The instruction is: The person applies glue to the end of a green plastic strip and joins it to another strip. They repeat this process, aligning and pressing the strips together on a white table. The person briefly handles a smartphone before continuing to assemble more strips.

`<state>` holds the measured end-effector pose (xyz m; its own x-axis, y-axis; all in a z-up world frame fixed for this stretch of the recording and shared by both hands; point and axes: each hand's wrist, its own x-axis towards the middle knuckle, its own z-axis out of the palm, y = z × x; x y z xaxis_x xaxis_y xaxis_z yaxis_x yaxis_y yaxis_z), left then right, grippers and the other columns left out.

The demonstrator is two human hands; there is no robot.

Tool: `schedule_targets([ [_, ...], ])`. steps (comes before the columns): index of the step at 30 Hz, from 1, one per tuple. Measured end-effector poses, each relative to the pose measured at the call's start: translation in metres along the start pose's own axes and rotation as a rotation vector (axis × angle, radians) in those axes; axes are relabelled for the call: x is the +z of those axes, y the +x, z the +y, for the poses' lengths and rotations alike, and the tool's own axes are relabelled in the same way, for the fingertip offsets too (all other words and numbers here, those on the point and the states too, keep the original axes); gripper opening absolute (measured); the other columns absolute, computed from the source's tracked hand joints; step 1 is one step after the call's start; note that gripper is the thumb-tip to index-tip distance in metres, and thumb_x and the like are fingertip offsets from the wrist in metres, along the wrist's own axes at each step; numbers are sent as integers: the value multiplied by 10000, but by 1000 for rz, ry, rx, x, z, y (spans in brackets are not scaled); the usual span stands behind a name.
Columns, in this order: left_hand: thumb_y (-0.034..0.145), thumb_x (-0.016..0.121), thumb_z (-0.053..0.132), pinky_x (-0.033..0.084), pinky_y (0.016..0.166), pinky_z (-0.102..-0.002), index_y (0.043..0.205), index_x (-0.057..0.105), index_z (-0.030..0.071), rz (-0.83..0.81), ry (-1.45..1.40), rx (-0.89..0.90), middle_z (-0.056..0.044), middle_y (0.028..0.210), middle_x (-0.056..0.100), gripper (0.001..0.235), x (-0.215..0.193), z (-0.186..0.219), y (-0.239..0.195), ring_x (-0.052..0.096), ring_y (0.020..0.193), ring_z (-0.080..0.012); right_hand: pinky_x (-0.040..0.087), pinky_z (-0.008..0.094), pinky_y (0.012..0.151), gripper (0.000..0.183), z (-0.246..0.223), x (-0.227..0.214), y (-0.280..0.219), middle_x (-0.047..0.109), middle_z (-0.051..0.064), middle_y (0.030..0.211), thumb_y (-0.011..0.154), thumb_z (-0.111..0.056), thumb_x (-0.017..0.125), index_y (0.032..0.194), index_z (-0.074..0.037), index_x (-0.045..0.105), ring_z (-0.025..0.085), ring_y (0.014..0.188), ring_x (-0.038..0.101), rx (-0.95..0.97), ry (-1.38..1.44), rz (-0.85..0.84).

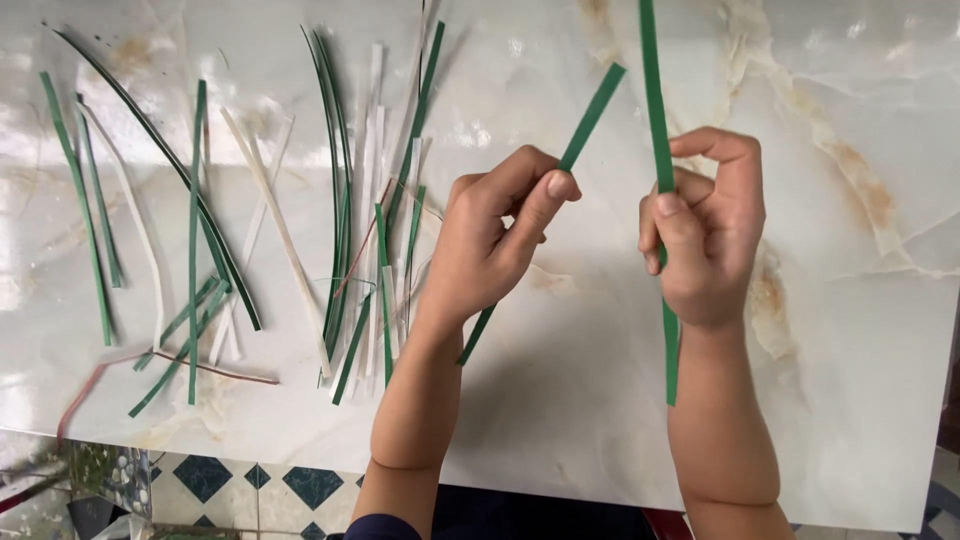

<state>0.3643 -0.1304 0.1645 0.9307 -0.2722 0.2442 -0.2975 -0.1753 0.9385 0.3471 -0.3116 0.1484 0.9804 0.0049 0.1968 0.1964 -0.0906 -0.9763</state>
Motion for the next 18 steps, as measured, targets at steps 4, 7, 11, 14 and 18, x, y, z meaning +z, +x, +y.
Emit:
schedule_targets([
  [4,1029,435,236,375,536,-224,904,634,43,133,12,166,-33,761,526,304,-3,11,0,493,588,-112,286,220,425,177,1,9,-3,352,1,480,1043,-193,424,1098,-36,365,97,368,323,-62,-90,68],
  [7,1005,470,331,567,471,-191,1130,634,96,116,-106,-43,-22,829,509,313,-6,17,-6,583,610,-103,337,210,455,269,2,13,-7,413,30,484,1031,-145,462,1241,14,408,103,381,355,-129,-155,78],
  [11,1014,477,253,592,462,-220,1129,566,58,23,-297,-13,-55,893,582,243,-9,16,-11,636,657,-134,379,218,498,337,5,15,-12,458,42,465,1011,-177,468,1214,89,512,116,389,402,-177,-203,86],
  [14,1023,486,249,582,466,-234,1152,541,35,-72,-468,-20,-52,886,604,256,-11,11,-16,622,652,-139,379,213,521,317,7,15,-15,444,35,449,1003,-173,474,1182,80,541,110,384,404,-188,-201,95],
  [18,1054,473,218,559,498,-240,1245,498,15,-142,-650,-28,-51,935,615,279,-12,6,-18,582,658,-143,401,226,549,255,4,16,-15,471,54,468,986,-126,473,1128,80,525,117,394,421,-199,-201,93],
])
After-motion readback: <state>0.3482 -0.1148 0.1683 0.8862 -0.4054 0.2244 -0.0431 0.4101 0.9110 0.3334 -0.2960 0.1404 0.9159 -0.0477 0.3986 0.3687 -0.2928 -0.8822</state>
